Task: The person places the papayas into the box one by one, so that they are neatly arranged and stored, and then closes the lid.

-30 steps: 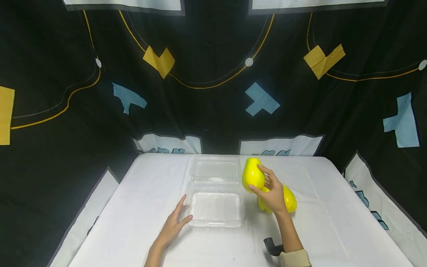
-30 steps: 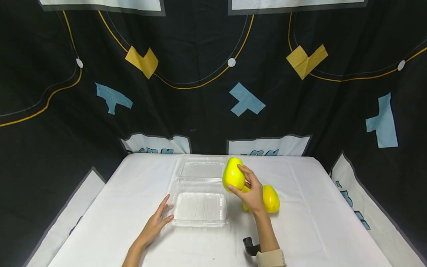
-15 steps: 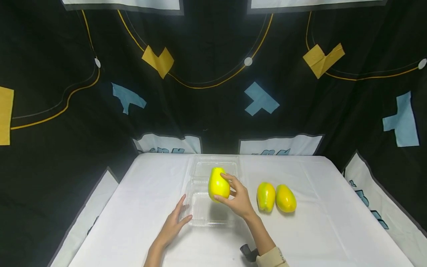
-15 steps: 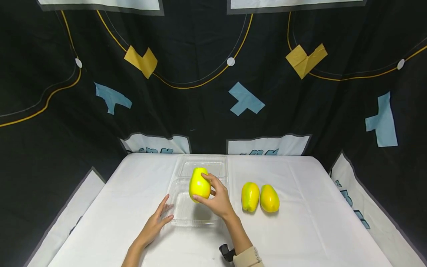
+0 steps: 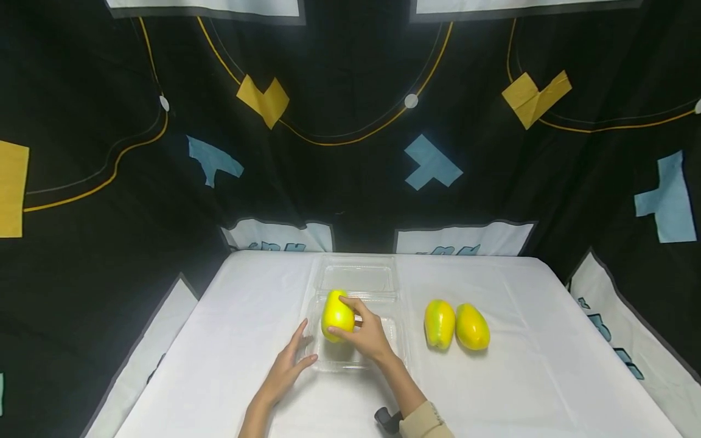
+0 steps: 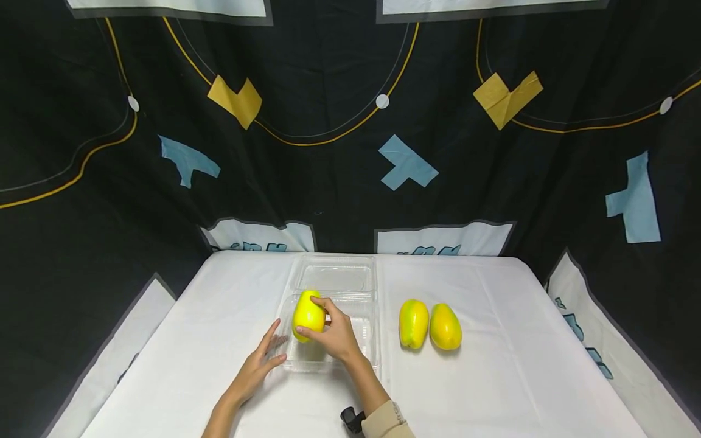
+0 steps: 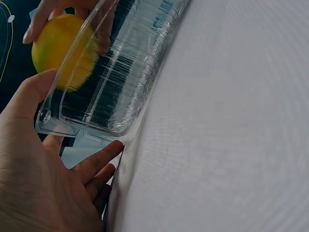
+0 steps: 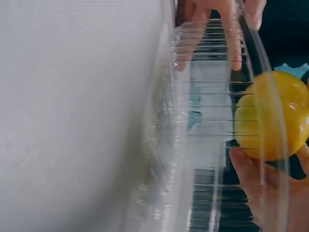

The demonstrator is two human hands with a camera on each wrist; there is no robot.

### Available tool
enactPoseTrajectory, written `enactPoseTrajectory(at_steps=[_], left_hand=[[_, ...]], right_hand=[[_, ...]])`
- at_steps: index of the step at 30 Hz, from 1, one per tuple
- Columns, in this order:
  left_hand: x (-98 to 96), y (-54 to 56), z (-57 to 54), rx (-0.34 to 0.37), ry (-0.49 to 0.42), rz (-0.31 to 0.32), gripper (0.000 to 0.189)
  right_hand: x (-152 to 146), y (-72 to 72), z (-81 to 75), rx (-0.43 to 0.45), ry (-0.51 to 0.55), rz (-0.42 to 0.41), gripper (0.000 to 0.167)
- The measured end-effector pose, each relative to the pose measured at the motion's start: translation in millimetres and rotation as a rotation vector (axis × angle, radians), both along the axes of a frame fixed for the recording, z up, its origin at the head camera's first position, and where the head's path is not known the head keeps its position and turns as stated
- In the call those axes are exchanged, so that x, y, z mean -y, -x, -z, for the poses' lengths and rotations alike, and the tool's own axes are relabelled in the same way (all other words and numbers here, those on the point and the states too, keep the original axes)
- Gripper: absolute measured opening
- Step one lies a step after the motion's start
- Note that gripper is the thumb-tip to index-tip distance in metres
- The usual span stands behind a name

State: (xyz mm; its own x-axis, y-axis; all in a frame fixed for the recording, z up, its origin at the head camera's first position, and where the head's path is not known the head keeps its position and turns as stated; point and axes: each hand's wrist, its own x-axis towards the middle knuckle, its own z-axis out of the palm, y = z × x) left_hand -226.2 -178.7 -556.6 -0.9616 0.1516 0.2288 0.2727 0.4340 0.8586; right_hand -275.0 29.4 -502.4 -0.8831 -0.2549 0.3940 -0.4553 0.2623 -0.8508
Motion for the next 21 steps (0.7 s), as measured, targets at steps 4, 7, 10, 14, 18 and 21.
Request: enactPoseTrajectory(at_steps=[4, 7, 10, 14, 18, 21], left_hand=[[-0.1, 0.3, -0.3, 0.000, -0.007, 0.014, 0.069], [0.4, 0.8, -0.2, 0.003, -0.013, 0.021, 0.070], [0.7, 0.8, -0.5, 0.002, -0.009, 0.017, 0.070], [-2.2, -4.5, -10.8, 0.006, -0.014, 0.010, 0.071], [-2.6, -4.4, -10.5, 0.014, -0.010, 0.002, 0.071], [-0.3, 0.8, -0.3, 0.012, -0.003, 0.001, 0.071]], right_hand=[[4, 1.9, 6.8, 0.046, -0.087, -0.023, 0.066], [5, 2.7, 9.5, 0.076, -0.140, -0.040, 0.066], [7, 3.4, 10.2, 0.111, -0.173, -0.058, 0.067], [9, 5.3, 11.5, 0.136, -0.188, -0.075, 0.067], [12, 8.3, 14.2, 0.149, -0.199, -0.083, 0.067], [14, 11.1, 17.0, 0.160, -0.223, -0.089, 0.069]])
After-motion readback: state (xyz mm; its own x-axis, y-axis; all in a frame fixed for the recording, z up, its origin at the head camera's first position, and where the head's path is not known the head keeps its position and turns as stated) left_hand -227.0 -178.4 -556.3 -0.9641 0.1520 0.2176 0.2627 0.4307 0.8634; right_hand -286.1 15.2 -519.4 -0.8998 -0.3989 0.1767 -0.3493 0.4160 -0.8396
